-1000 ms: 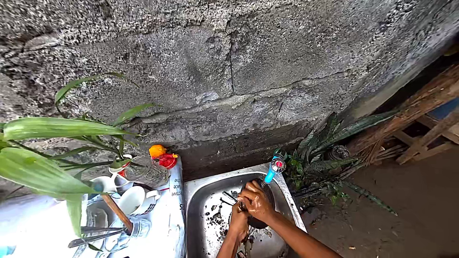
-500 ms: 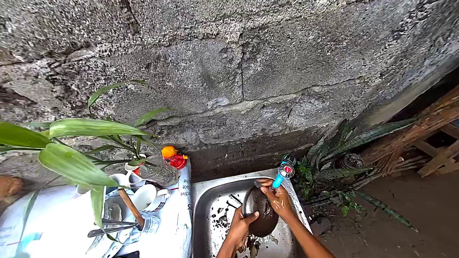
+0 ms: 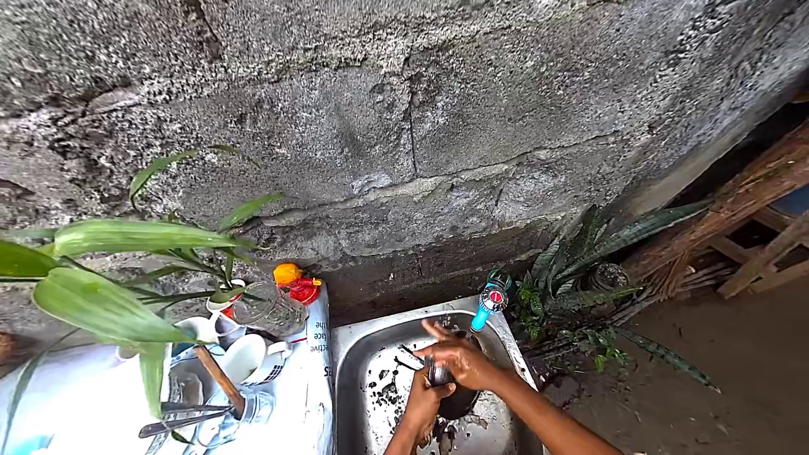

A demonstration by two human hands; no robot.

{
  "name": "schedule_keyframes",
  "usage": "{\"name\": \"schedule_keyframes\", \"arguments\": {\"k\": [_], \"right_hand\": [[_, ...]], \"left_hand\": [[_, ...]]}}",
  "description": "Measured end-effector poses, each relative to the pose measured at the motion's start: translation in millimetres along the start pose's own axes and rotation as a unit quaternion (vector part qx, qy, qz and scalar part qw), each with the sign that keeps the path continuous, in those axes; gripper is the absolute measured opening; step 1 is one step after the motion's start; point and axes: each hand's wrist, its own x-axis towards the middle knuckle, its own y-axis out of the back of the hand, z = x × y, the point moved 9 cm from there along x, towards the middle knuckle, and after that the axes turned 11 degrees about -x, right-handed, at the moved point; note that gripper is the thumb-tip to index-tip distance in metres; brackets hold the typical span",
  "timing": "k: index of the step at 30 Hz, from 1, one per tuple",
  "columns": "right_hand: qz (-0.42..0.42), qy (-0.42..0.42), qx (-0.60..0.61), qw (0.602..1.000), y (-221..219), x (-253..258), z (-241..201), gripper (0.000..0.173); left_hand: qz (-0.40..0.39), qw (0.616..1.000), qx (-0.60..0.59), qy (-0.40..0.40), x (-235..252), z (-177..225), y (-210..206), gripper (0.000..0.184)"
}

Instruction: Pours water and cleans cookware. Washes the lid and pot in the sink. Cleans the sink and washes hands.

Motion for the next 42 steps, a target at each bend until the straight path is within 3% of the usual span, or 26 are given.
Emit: {"name": "schedule_keyframes", "arguments": {"k": [4,8,11,15,18,22,26,29,34,36,40,42], "right_hand": [[0.009,-0.017,-0.004,1.000,20,-3,27,0.040],[-0.025,0.017,-0.010,0.999,4,1,-1,0.037],[-0.040,-0.012,-0.014,0.999,23,4,28,0.042],[-0.047,0.037,-0.016,0.998,7,3,-2,0.039],[-0.078,-0.002,-0.045,0.996,23,3,30,0.046],[-0.046,0.039,-0.002,0.998,-1,3,-4,0.041],[-0.061,-0.001,-0.042,0.997,12,1,35,0.049],[-0.069,0.043,-0.018,0.997,-9,1,-1,0.040],[0.044,-0.153,0.038,0.987,35,-12,87,0.021],[0.080,-0.189,0.071,0.976,32,-20,94,0.020],[0.123,-0.152,0.067,0.978,29,-23,79,0.021],[0.114,-0.056,0.059,0.990,18,-15,44,0.017]], "left_hand": [[-0.018,1.000,0.003,0.002,-8,5,3,0.040],[-0.023,0.999,0.044,-0.002,-4,5,0,0.031],[-0.021,0.999,0.034,-0.012,-9,12,4,0.038],[-0.031,0.996,0.079,-0.003,0,7,2,0.033],[-0.032,0.996,0.085,-0.020,-5,21,9,0.037],[-0.031,0.994,0.108,0.006,0,14,3,0.029],[-0.025,0.994,0.106,-0.010,-8,21,10,0.035],[-0.027,0.988,0.154,0.005,-1,14,7,0.030],[-0.020,0.997,0.031,-0.073,-9,32,17,0.047],[-0.035,0.997,0.028,-0.056,-10,31,16,0.059],[-0.054,0.996,0.055,-0.036,-5,28,5,0.039],[-0.031,0.998,0.038,-0.032,0,22,3,0.032]]}}
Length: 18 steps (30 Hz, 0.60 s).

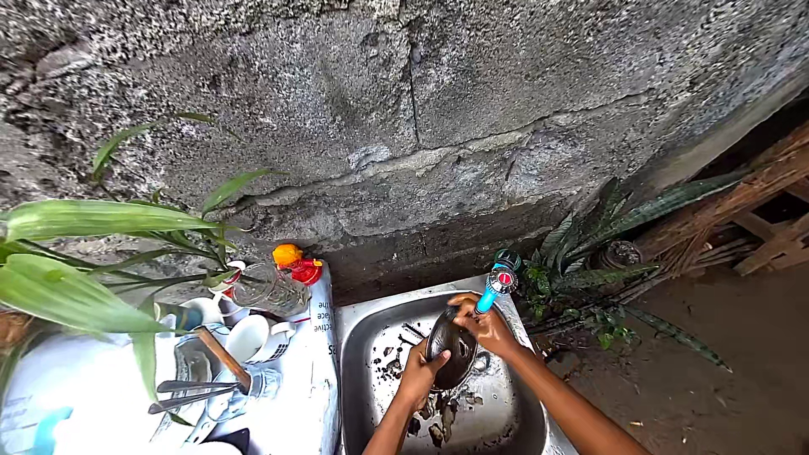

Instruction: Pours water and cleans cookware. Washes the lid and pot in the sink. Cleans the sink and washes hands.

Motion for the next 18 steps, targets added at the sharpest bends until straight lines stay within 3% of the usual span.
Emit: {"name": "schedule_keyframes", "arguments": {"k": [2,3,6,10,13,18], "right_hand": [[-0.065,0.105,-0.025,0.992,-24,-3,-42,0.020],[-0.076,0.116,-0.030,0.990,-28,-5,-46,0.023],[-0.062,0.042,-0.050,0.996,-11,6,-16,0.035],[-0.107,0.104,-0.038,0.988,-36,4,-47,0.034],[-0.088,0.050,-0.038,0.994,-11,16,-16,0.034],[-0.108,0.075,-0.031,0.991,-23,8,-40,0.032]], "left_hand": [[0.023,1.000,-0.013,-0.007,5,-3,-3,0.029],[0.027,1.000,-0.008,-0.007,3,-4,-2,0.029],[0.021,1.000,-0.007,0.000,3,-6,0,0.034],[0.060,0.998,-0.012,-0.004,3,-11,1,0.033],[0.042,0.999,-0.030,0.003,-1,-13,-1,0.034],[0.051,0.998,0.004,-0.026,7,-5,-3,0.026]]}}
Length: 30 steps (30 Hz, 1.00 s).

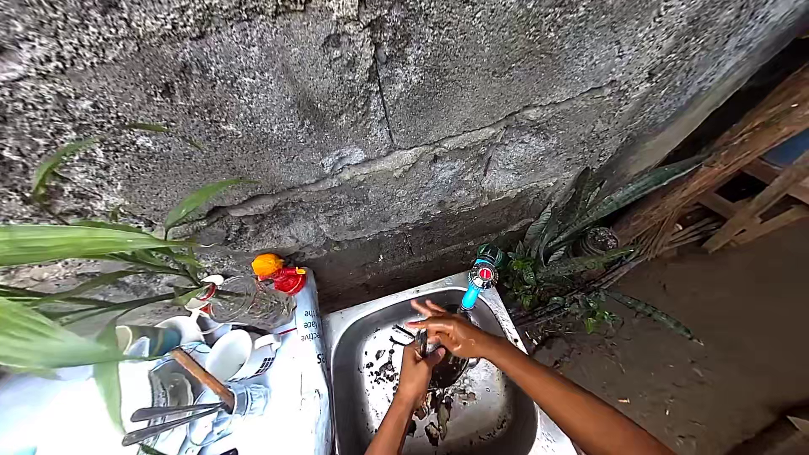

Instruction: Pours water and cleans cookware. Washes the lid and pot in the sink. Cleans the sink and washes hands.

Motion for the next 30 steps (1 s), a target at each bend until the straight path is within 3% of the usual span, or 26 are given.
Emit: {"name": "schedule_keyframes", "arguments": {"k": [3,6,10,13,17,20,24,27,28,30], "right_hand": [[0.029,-0.050,0.005,0.998,19,1,33,0.033],[0.031,-0.014,-0.004,0.999,4,3,2,0.033],[0.011,-0.041,-0.011,0.999,17,2,38,0.040],[0.030,-0.029,0.005,0.999,4,3,13,0.035],[0.049,-0.062,-0.002,0.997,15,1,50,0.038],[0.046,-0.021,0.008,0.999,-5,6,7,0.035],[0.072,-0.065,0.028,0.995,13,7,42,0.032],[0.032,-0.018,0.000,0.999,0,7,14,0.030],[0.032,-0.032,0.009,0.999,4,1,18,0.032],[0.074,-0.117,0.019,0.990,29,-8,66,0.034]], "left_hand": [[-0.022,1.000,-0.008,0.003,-3,3,0,0.032],[-0.008,1.000,0.016,-0.011,7,1,-3,0.023],[-0.022,0.999,0.031,-0.005,-1,10,3,0.032],[-0.009,0.999,0.053,0.004,5,5,0,0.025],[-0.009,0.999,0.025,-0.019,-1,17,5,0.031],[0.015,1.000,0.020,-0.005,6,4,2,0.020],[0.021,0.999,-0.041,0.004,-6,-1,2,0.036],[0.019,1.000,-0.015,-0.005,2,-5,2,0.028],[0.014,1.000,-0.020,-0.004,-2,-4,3,0.030],[0.006,0.998,-0.061,-0.012,-10,5,4,0.035]]}}
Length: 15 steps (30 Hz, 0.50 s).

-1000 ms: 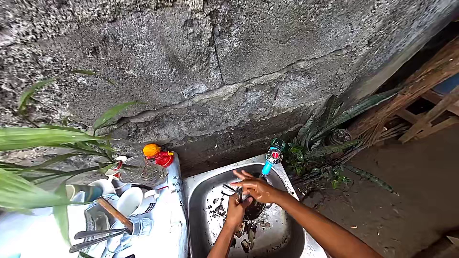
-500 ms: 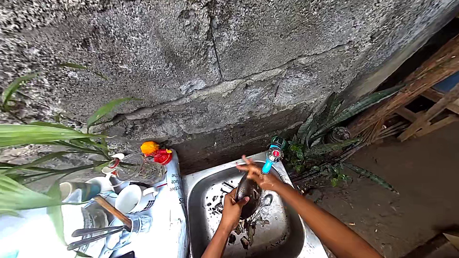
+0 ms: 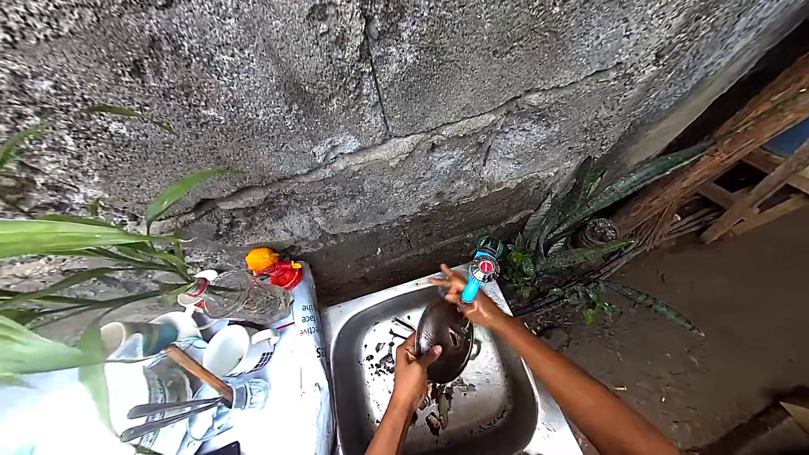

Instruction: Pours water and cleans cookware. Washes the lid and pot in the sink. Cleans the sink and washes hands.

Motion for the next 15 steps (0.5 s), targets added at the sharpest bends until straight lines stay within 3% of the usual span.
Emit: {"name": "schedule_keyframes", "arguments": {"k": [2,4,7,10,15], "right_hand": [[0.045,-0.072,0.045,0.995,12,3,28,0.019],[0.060,-0.091,0.076,0.991,10,-2,25,0.010],[0.087,-0.081,0.086,0.989,9,-5,16,0.013],[0.140,-0.047,0.138,0.979,16,-5,6,0.044],[0.202,0.025,0.129,0.971,29,-16,-16,0.028]], "left_hand": [[-0.020,0.999,-0.035,0.012,-5,-1,0,0.050],[-0.050,0.997,-0.031,0.052,-7,-13,-1,0.063],[-0.086,0.993,0.006,0.079,-4,-16,-10,0.052],[-0.077,0.994,-0.013,0.074,-1,-17,-14,0.043],[-0.040,0.997,-0.035,0.053,-2,-17,-9,0.037]]}}
